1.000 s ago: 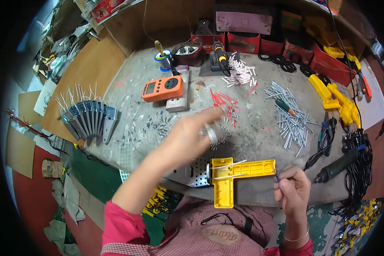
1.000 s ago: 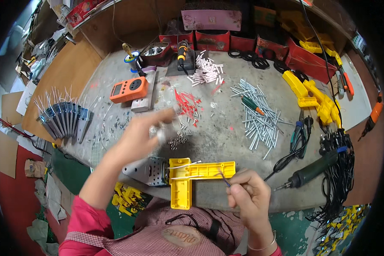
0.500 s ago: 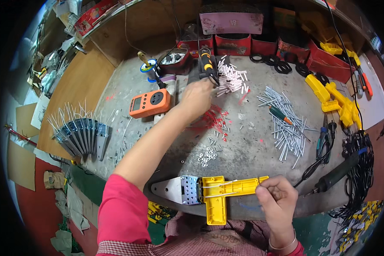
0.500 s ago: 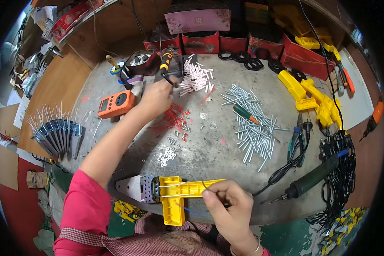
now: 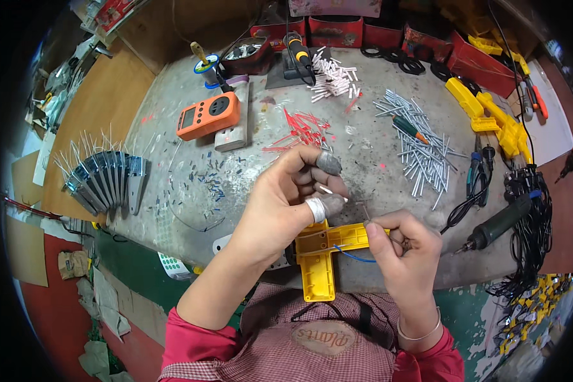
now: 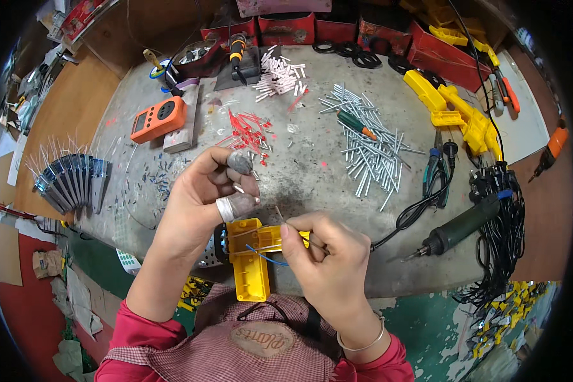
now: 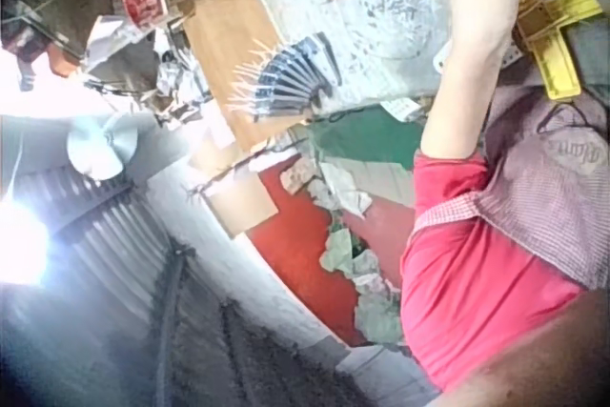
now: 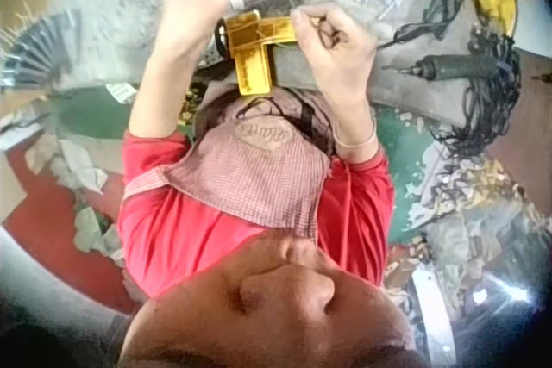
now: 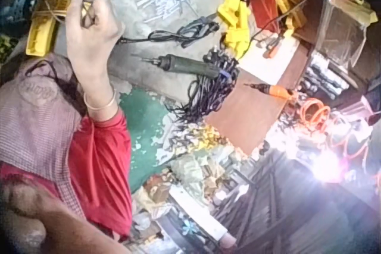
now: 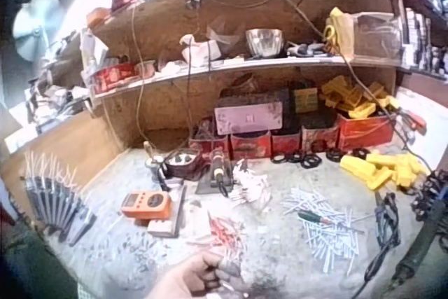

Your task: The person assembles an electrical heating tool by soldering electrical wires to a circuit board and securing a plastic housing with screws. The wires are soldered with a soldering iron, and the housing is secured with an electric screwdriver.

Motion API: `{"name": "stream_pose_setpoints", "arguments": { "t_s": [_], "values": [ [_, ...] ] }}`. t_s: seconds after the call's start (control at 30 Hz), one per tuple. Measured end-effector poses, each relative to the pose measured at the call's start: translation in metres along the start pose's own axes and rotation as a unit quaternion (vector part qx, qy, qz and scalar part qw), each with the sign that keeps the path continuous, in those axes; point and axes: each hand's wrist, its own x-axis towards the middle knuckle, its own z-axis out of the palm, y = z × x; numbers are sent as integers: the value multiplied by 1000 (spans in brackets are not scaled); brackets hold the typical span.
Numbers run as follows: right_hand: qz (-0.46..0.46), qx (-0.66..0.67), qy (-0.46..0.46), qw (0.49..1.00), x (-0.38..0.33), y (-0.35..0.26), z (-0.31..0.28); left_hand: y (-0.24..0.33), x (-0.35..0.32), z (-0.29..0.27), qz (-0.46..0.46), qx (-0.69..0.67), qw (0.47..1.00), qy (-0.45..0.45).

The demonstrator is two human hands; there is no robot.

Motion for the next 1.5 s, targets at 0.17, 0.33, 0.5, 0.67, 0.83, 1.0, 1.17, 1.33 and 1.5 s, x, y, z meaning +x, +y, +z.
{"name": "stream_pose_setpoints", "arguments": {
  "t_s": [0.17,0.33,0.5,0.67,0.83,1.0,1.17,1.33,1.5],
  "values": [
    [-66,-72,22,995,-1,-6,3,-7,-4,6,35,34,999,-1],
    [-81,-87,18,993,4,-6,3,-4,-8,15,83,128,988,31],
    [-87,-95,1,992,3,-8,4,-10,-10,16,144,214,965,55],
    [-72,-111,-9,991,3,-8,3,-15,-7,9,205,293,934,18],
    [-69,-112,-5,991,2,-6,2,-12,-10,11,174,237,955,36],
    [-64,-109,-2,992,3,-7,3,-11,-11,12,154,230,960,41],
    [-67,-92,-35,993,2,-4,0,-13,-10,10,154,233,960,21],
    [-90,-20,-118,989,10,4,-11,-6,-7,-2,96,170,980,-39],
    [-126,41,-162,978,13,2,-17,-6,-11,-22,40,45,987,-150]
  ]
}}
